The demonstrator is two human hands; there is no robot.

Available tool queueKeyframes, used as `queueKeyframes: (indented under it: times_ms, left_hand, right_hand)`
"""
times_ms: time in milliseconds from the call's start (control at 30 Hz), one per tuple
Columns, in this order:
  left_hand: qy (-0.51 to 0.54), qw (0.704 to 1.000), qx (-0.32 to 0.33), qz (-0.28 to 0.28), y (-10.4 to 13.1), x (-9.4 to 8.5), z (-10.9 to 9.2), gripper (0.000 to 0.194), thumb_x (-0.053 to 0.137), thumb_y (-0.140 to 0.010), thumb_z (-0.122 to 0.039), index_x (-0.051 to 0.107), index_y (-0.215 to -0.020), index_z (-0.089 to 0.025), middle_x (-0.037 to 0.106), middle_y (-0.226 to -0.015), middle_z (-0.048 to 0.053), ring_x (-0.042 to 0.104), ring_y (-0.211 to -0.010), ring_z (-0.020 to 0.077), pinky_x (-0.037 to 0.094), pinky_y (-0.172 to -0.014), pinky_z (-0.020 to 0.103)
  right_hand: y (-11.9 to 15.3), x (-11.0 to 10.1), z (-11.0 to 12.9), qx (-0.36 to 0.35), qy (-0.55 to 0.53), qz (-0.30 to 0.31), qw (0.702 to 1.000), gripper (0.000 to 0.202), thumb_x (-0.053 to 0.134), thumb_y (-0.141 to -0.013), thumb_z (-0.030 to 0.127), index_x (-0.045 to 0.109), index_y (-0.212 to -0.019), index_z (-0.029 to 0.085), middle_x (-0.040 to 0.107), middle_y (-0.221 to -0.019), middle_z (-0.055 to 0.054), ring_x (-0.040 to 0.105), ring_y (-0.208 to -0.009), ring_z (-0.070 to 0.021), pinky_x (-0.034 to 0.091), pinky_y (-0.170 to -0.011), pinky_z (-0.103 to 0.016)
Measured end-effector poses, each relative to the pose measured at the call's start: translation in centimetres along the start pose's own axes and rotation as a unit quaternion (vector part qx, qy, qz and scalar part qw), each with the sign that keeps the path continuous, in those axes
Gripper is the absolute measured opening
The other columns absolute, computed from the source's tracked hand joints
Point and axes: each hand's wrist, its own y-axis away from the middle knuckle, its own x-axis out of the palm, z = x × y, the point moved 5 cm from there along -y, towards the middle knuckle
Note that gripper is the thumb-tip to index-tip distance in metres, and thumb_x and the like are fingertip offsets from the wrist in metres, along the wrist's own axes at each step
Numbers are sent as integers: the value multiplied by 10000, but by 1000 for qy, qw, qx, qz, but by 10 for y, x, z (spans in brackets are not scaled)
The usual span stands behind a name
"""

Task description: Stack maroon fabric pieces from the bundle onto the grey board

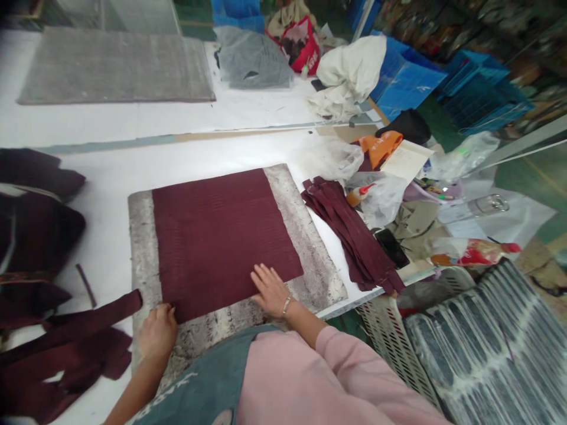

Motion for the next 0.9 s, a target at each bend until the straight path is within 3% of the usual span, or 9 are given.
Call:
queueKeyframes:
  times_ms: [67,133,200,400,600,633,700,800,900]
  left_hand:
    - [-12,1000,-3,1,0,-1,-1,419,236,-925,-350,579,-1048,-143,612,-954,127,568,-831,265,395,-685,357]
    - [-16,1000,-7,2,2,-4,-2,419,232,-926,-352,576,-1051,-147,612,-960,125,569,-841,264,394,-687,357]
    - [-14,1000,-10,7,3,-5,-4,416,233,-928,-353,573,-1057,-152,613,-973,123,570,-856,267,394,-692,361]
    - [23,999,-44,20,1,-4,-3,394,266,-921,-373,571,-1073,-175,608,-1019,119,565,-908,287,399,-754,422]
    - [111,989,-91,-32,10,-14,7,355,335,-901,-302,600,-1082,-151,593,-1044,135,547,-1012,253,417,-862,378]
    - [119,988,-83,-61,14,-17,4,372,327,-901,-274,572,-1144,-135,575,-1111,152,523,-1076,250,398,-915,379]
    - [125,989,8,-81,23,-17,-15,414,330,-902,-274,496,-1253,-131,486,-1295,166,408,-1243,259,304,-1037,415]
    - [122,981,149,-26,37,-3,-55,571,403,-876,-382,335,-1385,-134,290,-1469,163,160,-1382,304,157,-1106,510]
    - [108,988,108,-7,42,7,-68,671,402,-865,-457,250,-1426,-122,180,-1503,191,89,-1392,334,153,-1092,553]
  right_hand:
    - [-7,19,22,-62,-14,55,996,707,487,-856,490,268,-1425,132,179,-1508,-124,53,-1392,-249,145,-1113,-477]
    - [-8,26,23,-76,-10,78,994,737,498,-840,529,281,-1420,130,186,-1507,-120,62,-1393,-239,134,-1120,-463]
    - [-1,24,6,-55,9,75,996,729,494,-846,524,280,-1421,130,201,-1502,-115,80,-1392,-230,131,-1124,-454]
    - [47,-5,-86,93,104,44,989,668,392,-900,476,270,-1418,72,189,-1496,-156,117,-1384,-265,173,-1104,-485]
    - [66,6,-108,110,140,27,984,660,324,-896,461,264,-1419,62,192,-1499,-140,127,-1384,-263,179,-1095,-507]
    - [66,10,-109,106,142,21,984,664,309,-894,464,259,-1421,63,192,-1500,-137,126,-1384,-262,178,-1095,-509]
    - [66,17,-112,99,143,8,985,677,279,-887,469,245,-1426,59,187,-1502,-134,125,-1384,-261,173,-1097,-510]
    - [66,20,-117,90,142,-4,986,716,243,-869,495,233,-1430,51,179,-1504,-133,123,-1385,-265,165,-1101,-509]
    - [68,20,-119,83,135,0,987,738,200,-850,522,255,-1432,71,190,-1500,-124,130,-1386,-257,167,-1105,-485]
